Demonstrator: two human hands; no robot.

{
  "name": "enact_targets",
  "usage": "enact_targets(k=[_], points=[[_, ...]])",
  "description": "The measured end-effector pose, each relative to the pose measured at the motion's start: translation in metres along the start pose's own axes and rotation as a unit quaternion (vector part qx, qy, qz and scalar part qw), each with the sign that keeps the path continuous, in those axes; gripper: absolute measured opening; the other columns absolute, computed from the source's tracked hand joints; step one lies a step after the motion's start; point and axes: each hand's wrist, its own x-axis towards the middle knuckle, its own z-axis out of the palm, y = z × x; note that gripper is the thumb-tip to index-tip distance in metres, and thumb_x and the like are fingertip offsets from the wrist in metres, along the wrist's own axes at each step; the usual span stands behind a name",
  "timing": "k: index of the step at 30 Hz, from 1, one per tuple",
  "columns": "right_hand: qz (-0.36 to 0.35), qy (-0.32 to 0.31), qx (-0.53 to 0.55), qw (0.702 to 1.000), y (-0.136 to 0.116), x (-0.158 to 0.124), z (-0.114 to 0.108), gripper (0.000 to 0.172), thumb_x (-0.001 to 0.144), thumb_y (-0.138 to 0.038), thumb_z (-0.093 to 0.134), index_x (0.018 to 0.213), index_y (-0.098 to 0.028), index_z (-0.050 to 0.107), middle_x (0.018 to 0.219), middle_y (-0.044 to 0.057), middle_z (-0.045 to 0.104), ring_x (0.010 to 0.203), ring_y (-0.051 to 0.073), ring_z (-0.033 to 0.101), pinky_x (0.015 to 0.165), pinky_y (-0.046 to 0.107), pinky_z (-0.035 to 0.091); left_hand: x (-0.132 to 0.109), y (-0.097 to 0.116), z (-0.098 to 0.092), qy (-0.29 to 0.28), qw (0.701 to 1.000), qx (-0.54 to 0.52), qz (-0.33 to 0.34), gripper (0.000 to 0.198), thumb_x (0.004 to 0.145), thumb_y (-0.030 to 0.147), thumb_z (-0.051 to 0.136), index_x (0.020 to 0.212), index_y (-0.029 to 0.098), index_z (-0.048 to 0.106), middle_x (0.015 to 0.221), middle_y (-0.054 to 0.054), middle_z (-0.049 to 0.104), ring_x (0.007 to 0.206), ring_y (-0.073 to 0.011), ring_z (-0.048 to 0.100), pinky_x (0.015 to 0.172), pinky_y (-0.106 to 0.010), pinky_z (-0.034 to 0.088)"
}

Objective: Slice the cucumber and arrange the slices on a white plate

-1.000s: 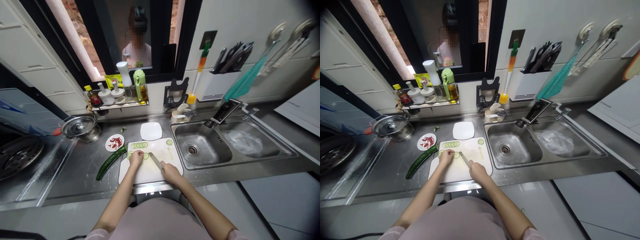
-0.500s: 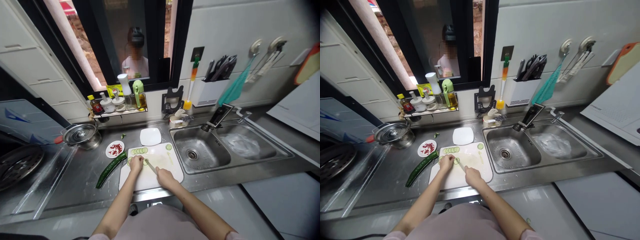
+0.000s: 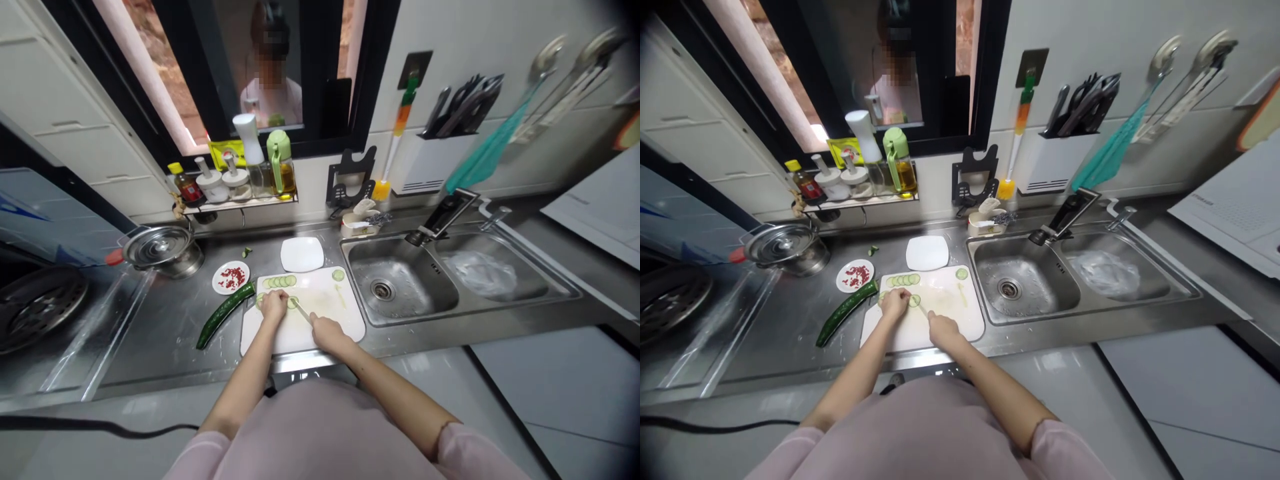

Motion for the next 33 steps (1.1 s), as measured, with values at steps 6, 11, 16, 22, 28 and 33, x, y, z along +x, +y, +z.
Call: enact_targets(k=[6,11,16,22,28,33], points=[[-0.006,-0.017,0.002,1.000,0.000,0.003,0.001,0.035,0.088,-0.011,0.039,0.122,-0.013,0.048,0.106,0.019,0.068,0.099,0.027,0.066,0.075,0.034,0.047,0.003,-0.003,-0.001,-0.008,1.000,-0.021,-0.011,0.025,0.082,0.023,0.053,0.086,0.033,0.075,0.103,-0.002,0.073,0.112,-0.0289,0.055,0.092,-0.043,0.033],[-0.011,-0.012,-0.004,1.000,0.002,0.003,0.000,0.035,0.088,-0.009,0.039,0.121,-0.014,0.048,0.105,0.017,0.068,0.098,0.027,0.067,0.075,0.033,0.047,0.003,-0.002,-0.002,-0.007,1.000,-0.023,-0.007,0.026,0.082,0.022,0.051,0.085,0.034,0.075,0.099,-0.001,0.074,0.112,-0.0287,0.055,0.092,-0.043,0.033],[-0.014,-0.021,-0.014,1.000,-0.001,0.001,-0.001,0.037,0.085,-0.006,0.043,0.121,-0.013,0.047,0.105,0.018,0.068,0.099,0.027,0.067,0.074,0.033,0.047,0.004,-0.001,-0.001,-0.008,1.000,-0.019,-0.012,0.026,0.081,0.023,0.051,0.084,0.034,0.075,0.098,-0.002,0.074,0.112,-0.0289,0.055,0.094,-0.044,0.032],[-0.011,-0.030,-0.014,0.999,-0.005,0.003,-0.003,0.037,0.085,-0.005,0.043,0.121,-0.013,0.047,0.107,0.018,0.067,0.100,0.027,0.066,0.074,0.032,0.047,0.004,-0.001,0.000,-0.014,1.000,-0.021,-0.014,0.025,0.081,0.022,0.052,0.086,0.033,0.075,0.098,-0.003,0.074,0.112,-0.0279,0.055,0.094,-0.043,0.031],[-0.017,-0.023,-0.010,1.000,-0.001,0.009,-0.001,0.035,0.088,-0.007,0.040,0.121,-0.015,0.048,0.106,0.017,0.068,0.100,0.026,0.066,0.075,0.033,0.048,0.004,-0.001,-0.003,-0.018,1.000,-0.022,-0.014,0.025,0.081,0.022,0.052,0.085,0.032,0.075,0.098,-0.003,0.075,0.113,-0.0281,0.055,0.093,-0.042,0.031],[-0.024,-0.016,-0.018,0.999,0.000,0.015,0.002,0.037,0.088,-0.006,0.038,0.123,-0.015,0.048,0.107,0.018,0.068,0.101,0.026,0.066,0.078,0.034,0.049,0.005,-0.002,-0.001,-0.014,1.000,-0.023,-0.014,0.025,0.082,0.023,0.052,0.085,0.033,0.075,0.097,-0.003,0.075,0.113,-0.0277,0.055,0.095,-0.043,0.031]])
